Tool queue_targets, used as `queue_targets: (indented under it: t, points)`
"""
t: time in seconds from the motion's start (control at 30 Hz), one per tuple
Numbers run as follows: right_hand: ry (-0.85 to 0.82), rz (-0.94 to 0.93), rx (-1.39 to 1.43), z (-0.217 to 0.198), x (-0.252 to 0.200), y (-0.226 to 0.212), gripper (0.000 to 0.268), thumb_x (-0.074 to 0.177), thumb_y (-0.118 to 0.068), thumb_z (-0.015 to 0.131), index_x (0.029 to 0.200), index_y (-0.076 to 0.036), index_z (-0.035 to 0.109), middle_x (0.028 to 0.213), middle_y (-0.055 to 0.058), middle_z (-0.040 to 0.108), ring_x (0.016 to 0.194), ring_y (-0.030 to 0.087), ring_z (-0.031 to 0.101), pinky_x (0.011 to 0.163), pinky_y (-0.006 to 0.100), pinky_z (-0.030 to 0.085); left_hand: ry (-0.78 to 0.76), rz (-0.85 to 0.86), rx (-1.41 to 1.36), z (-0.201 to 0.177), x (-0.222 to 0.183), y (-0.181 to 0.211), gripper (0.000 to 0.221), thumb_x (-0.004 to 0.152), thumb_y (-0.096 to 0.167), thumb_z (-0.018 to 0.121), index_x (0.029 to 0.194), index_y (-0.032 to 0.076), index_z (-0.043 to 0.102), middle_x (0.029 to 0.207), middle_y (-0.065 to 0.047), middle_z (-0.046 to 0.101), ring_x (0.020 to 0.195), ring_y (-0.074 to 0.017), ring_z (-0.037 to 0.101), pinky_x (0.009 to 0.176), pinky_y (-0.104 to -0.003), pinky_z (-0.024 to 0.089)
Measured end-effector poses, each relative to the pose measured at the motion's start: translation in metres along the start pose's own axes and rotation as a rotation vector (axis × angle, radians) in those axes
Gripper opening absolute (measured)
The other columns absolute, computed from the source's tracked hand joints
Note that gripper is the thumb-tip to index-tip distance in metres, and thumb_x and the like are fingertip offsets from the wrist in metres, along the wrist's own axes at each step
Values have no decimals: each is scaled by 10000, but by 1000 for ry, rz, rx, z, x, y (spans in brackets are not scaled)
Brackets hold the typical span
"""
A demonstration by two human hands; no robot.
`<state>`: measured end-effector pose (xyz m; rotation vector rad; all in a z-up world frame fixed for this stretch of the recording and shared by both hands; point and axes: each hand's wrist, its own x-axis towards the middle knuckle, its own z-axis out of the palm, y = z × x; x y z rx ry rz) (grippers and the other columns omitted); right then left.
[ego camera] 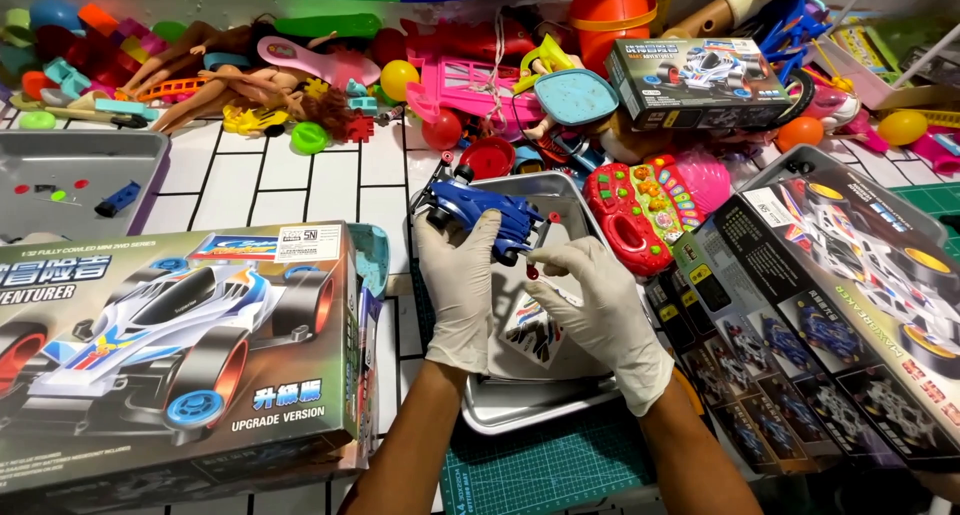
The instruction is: Assembling a small plastic toy car by fitting the chassis and body parts together.
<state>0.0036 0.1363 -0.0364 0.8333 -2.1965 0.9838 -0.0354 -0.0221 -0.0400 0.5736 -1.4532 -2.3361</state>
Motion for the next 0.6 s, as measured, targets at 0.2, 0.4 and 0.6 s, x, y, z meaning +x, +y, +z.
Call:
queue_targets:
  t: [0.2,0.4,0.6]
  points:
    - [-3,205,50,-39,0,4,190,876,-145,805,1064,-167,788,825,8,716,775,138,672,742,268,531,29,85,-19,0,10,-15,631,735,112,871,1282,148,558,1082,-97,689,973,-176,649,657,-350,643]
    - [-893,491,-356,-60,-13,4,421,860,-390,779,1241,-235,687,1126,37,709,1072,244,579,849,440,497,-21,219,-19,3,-4,-3,566,759,48,782,1258,64,514,1169,-119,687,1045,-200,677,982,-339,562]
    - [-841,495,-146,-58,-42,11,305,927,-298,717,1199,-199,621,1014,12,642,957,215,634,764,373,522,19,223,-36,6,1,-6,529,788,11,771,1238,71,499,1152,-110,676,1038,-189,668,987,-342,579]
